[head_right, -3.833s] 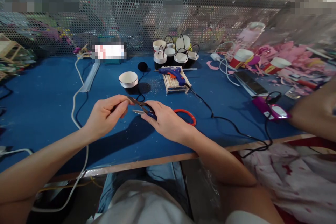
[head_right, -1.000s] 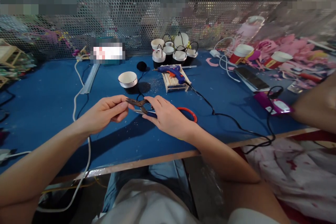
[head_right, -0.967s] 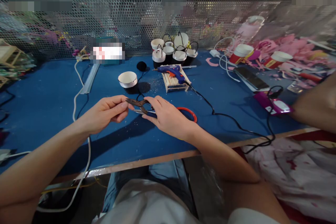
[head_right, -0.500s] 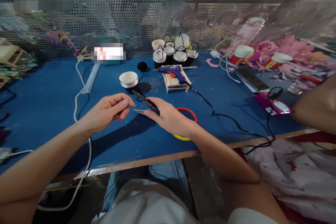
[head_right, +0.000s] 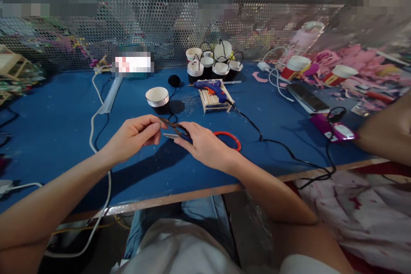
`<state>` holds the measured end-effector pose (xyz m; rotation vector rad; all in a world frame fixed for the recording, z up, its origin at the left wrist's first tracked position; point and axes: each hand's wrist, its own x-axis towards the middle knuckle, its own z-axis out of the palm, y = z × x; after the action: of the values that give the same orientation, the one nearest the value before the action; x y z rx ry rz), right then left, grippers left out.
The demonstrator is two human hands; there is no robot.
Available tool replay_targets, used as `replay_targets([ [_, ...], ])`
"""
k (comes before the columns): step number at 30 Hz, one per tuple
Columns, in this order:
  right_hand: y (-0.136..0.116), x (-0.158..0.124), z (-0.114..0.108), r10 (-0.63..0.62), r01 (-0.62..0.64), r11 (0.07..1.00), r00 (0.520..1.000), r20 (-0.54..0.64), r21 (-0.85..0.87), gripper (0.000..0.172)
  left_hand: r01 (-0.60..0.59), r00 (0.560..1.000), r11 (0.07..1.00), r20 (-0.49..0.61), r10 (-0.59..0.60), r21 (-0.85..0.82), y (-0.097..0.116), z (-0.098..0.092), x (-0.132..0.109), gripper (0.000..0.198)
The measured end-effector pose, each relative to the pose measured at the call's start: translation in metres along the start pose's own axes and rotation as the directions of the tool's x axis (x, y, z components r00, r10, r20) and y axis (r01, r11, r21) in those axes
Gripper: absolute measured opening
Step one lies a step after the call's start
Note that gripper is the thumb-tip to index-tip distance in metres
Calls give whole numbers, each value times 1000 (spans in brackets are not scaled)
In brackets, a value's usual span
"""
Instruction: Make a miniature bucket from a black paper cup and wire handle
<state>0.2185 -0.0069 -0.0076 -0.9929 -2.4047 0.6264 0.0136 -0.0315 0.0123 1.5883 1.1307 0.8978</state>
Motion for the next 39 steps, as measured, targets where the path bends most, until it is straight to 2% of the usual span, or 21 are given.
replay_targets([
  [3, -2, 0, 0, -5, 5, 1000, 1000, -7, -13, 36, 23, 999, 995, 29, -20, -94, 0, 1, 1, 22],
  [6, -3, -1, -1, -14, 14, 1000, 1000, 5, -13, 35, 123, 987, 957, 132, -90, -264, 0, 0, 2, 26],
  [8, -4, -1, -1, -21, 21, 1000, 1000, 10, -10, 34, 145, 981, 956, 160, -105, -257, 1, -1, 1, 28],
  [9, -4, -1, -2, -21, 21, 1000, 1000, 12, -5, 34, 115, 986, 975, 141, -89, -188, 1, -2, 1, 28],
  [11, -6, 0, -2, -10, 10, 1000, 1000, 23, 10, 33, -6, 999, 998, 40, 3, 67, 2, -1, 0, 27],
  [12, -7, 0, -2, 1, -2, 1000, 1000, 29, 21, 32, -69, 997, 972, -18, 75, 223, 2, 0, 0, 26],
  [14, -9, 1, -2, 34, -36, 998, 998, 46, 44, 30, -145, 970, 858, -99, 221, 493, 2, 3, 0, 24],
  [16, -12, 1, -2, 76, -81, 994, 995, 71, 68, 30, -145, 941, 755, -147, 305, 640, 3, 4, 1, 21],
  [17, -13, 2, -2, 92, -98, 993, 993, 81, 73, 31, -127, 939, 740, -161, 305, 660, 4, 4, 1, 20],
  [19, -14, 2, -3, 90, -95, 994, 993, 82, 61, 32, -83, 972, 820, -138, 193, 566, 9, 1, 1, 22],
  [21, -14, 3, -5, 34, -35, 999, 998, 52, 22, 32, 0, 1000, 964, 5, -2, 265, 14, -6, -1, 26],
  [22, -14, 4, -8, -5, 6, 1000, 999, 39, -5, 32, 73, 990, 994, 114, -81, 76, 16, -10, -2, 28],
  [24, -13, 4, -13, -77, 80, 994, 996, 43, -72, 32, 219, 941, 950, 306, -145, -223, 18, -15, -5, 27],
  [25, -12, 5, -16, -103, 108, 988, 993, 51, -111, 33, 266, 921, 913, 361, -146, -309, 19, -16, -6, 25],
  [26, -11, 5, -19, -123, 131, 980, 990, 62, -148, 33, 288, 912, 888, 387, -140, -358, 18, -16, -7, 24],
  [28, -10, 4, -24, -139, 152, 967, 987, 77, -202, 34, 251, 932, 889, 344, -114, -384, 17, -12, -9, 22],
  [30, -10, 3, -24, -123, 133, 969, 990, 63, -208, 34, 120, 977, 945, 203, -59, -303, 15, -5, -10, 24],
  [32, -13, 2, -22, -85, 90, 982, 996, 37, -166, 33, -41, 998, 994, 46, 46, -99, 14, 2, -9, 26],
  [34, -17, 1, -17, -40, 41, 993, 999, 7, -106, 33, -151, 983, 975, -76, 166, 165, 12, 6, -8, 26],
  [36, -22, 2, -12, 18, -18, 997, 1000, -10, -73, 33, -197, 947, 893, -156, 279, 405, 10, 8, -5, 25],
  [39, -25, 6, -7, 94, -95, 992, 995, -20, -79, 32, -200, 900, 774, -201, 388, 601, 8, 7, 0, 23],
])
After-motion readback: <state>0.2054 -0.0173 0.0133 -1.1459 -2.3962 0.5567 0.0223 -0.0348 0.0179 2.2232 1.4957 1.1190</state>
